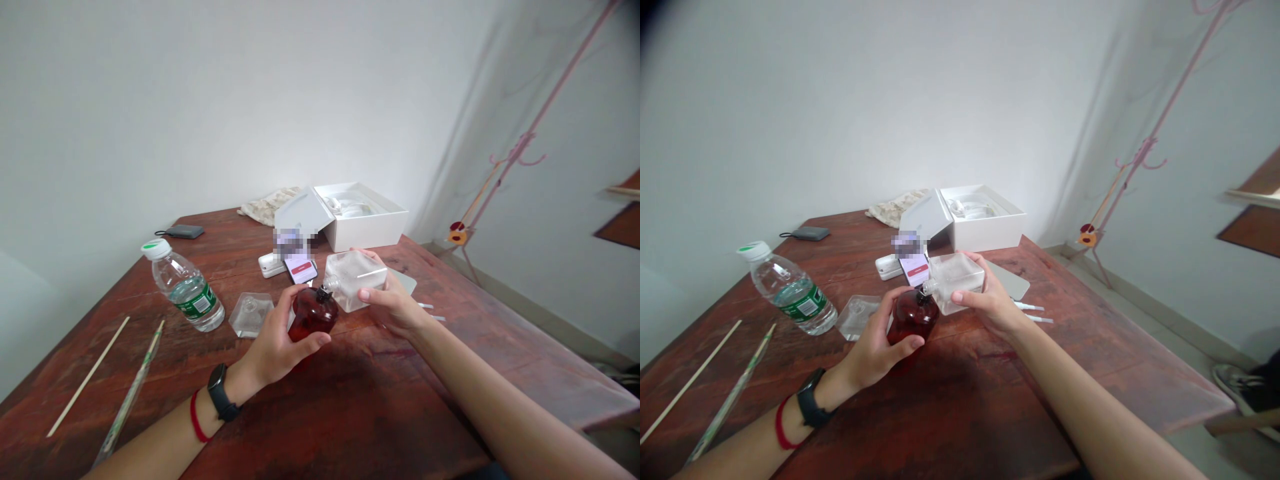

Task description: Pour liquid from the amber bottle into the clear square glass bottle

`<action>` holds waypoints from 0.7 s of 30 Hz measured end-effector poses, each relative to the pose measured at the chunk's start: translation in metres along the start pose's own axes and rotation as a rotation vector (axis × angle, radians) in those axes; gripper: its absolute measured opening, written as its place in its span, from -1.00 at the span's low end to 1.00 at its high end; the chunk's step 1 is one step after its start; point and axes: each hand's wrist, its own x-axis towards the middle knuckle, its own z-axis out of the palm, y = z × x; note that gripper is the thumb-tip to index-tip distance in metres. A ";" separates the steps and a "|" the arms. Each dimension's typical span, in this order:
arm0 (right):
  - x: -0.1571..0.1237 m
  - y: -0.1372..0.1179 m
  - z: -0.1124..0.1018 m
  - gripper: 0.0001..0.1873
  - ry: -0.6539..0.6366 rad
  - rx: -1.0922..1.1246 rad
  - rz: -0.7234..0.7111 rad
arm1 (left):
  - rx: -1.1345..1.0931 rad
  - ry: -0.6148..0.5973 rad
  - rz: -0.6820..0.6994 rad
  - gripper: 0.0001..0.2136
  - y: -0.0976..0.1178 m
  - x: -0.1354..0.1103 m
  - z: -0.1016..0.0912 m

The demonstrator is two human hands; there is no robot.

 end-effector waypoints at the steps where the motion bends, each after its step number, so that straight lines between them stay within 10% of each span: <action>1: 0.000 0.000 0.000 -0.26 -0.001 -0.004 -0.002 | -0.001 0.000 0.000 -0.32 0.000 0.000 0.000; 21: 0.000 0.001 0.000 -0.24 0.007 0.001 0.008 | -0.003 0.008 0.003 -0.32 0.001 0.000 0.001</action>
